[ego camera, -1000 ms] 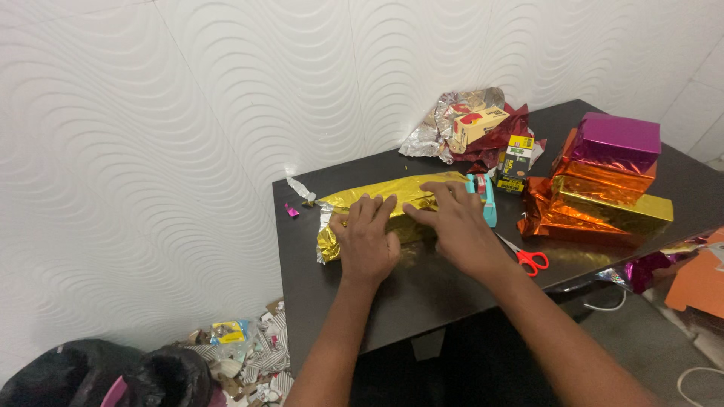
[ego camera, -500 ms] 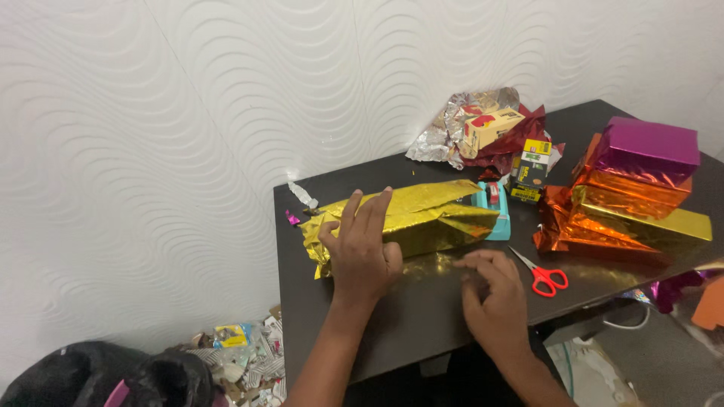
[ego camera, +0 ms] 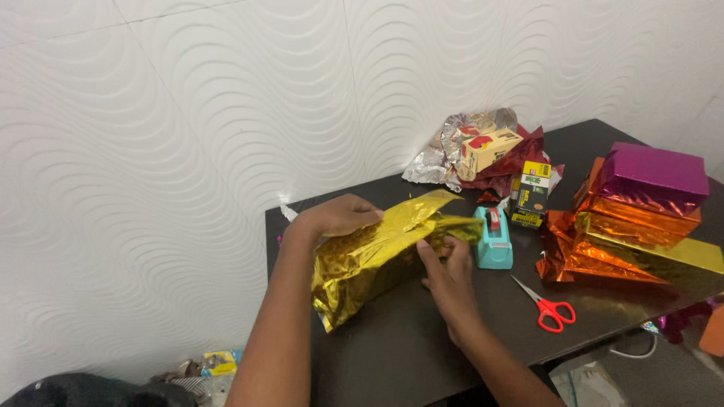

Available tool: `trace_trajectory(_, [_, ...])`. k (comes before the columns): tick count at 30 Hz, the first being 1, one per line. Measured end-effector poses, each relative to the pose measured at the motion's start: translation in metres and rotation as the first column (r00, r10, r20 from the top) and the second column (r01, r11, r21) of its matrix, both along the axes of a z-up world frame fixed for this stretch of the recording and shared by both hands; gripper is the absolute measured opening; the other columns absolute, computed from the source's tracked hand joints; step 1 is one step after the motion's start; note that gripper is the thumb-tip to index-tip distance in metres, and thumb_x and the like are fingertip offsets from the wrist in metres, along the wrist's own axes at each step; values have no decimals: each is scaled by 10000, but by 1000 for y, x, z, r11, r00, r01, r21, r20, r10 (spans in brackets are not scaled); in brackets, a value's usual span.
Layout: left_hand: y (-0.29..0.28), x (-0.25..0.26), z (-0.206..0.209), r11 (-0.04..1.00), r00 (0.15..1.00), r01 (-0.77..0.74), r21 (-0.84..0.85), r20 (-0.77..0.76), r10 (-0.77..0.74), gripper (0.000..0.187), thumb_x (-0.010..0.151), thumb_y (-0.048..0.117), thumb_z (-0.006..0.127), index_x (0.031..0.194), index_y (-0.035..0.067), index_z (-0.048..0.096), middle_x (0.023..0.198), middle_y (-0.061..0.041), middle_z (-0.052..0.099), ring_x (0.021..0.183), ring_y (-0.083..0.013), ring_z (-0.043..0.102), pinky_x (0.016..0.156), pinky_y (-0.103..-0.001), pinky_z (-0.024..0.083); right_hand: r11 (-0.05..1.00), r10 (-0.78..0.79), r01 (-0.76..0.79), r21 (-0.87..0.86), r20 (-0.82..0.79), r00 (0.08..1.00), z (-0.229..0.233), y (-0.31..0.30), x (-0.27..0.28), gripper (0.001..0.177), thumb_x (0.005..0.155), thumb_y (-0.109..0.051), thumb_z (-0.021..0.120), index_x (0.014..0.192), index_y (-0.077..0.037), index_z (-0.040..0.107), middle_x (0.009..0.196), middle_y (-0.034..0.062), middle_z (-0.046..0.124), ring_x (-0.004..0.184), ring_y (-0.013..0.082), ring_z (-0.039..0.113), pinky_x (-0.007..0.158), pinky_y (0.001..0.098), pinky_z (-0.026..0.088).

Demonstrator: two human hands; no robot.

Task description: The person wraps a rectangular box with gold metallic paper on a table. They fold the paper around the box, smooth the edges, and secure the seams with tape. The person folds the ends neatly and tapes them down, completing the wrapping.

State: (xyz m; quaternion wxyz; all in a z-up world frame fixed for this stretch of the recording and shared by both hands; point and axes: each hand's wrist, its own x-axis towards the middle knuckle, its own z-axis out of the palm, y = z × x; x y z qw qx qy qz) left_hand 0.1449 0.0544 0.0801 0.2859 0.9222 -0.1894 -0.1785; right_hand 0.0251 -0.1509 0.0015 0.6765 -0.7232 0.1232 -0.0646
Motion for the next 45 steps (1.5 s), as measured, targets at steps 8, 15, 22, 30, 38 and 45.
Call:
trace_trajectory(8, [23,6,-55,683,900,-398,-612,-117,420,503,996,511,563,891,39,703,803,-36,683,653,-98,589,647,-271,475,948,275,-315,36,402,873,-12,13,104,406,972,-273,573,1272,1,590,1149,97,663,1003,151,620,871,303,513])
trace_trajectory(15, [2,8,-105,289,688,-380,-879,-60,723,354,994,369,581,912,39,682,786,-6,681,706,-85,618,676,-259,487,884,404,-467,-11,523,751,-35,18,180,308,1044,-233,528,1148,30,649,1081,88,629,983,137,598,882,277,482])
trace_trajectory(22, [-11,2,-106,351,699,-334,-875,19,715,327,967,357,609,935,35,658,754,-3,646,667,-83,562,622,-272,463,880,365,-461,114,457,811,-51,18,156,328,1072,-279,441,1180,-36,633,1026,40,635,928,130,570,865,293,461])
trace_trajectory(30, [-7,5,-100,119,876,-322,-939,-249,412,241,1001,276,616,1068,46,638,900,-29,659,753,-102,603,673,-278,511,949,311,-249,-193,699,644,-22,2,147,300,996,-173,554,1241,-21,633,1189,74,592,1152,152,552,1041,290,416])
trace_trajectory(38, [-10,0,-110,216,801,-552,-805,-441,404,130,996,177,535,1126,166,537,975,-47,690,824,-127,652,722,-303,533,957,264,-267,-116,731,629,-15,2,144,475,881,35,698,1323,-15,532,1192,62,549,1114,131,526,941,256,452])
trace_trajectory(45, [7,7,-117,572,631,-280,-771,302,715,243,796,-7,595,1007,52,702,918,-31,735,793,-107,686,727,-253,539,964,191,-267,21,643,742,-16,-1,152,249,986,-42,552,1227,-16,610,1080,50,652,1045,126,590,959,253,463])
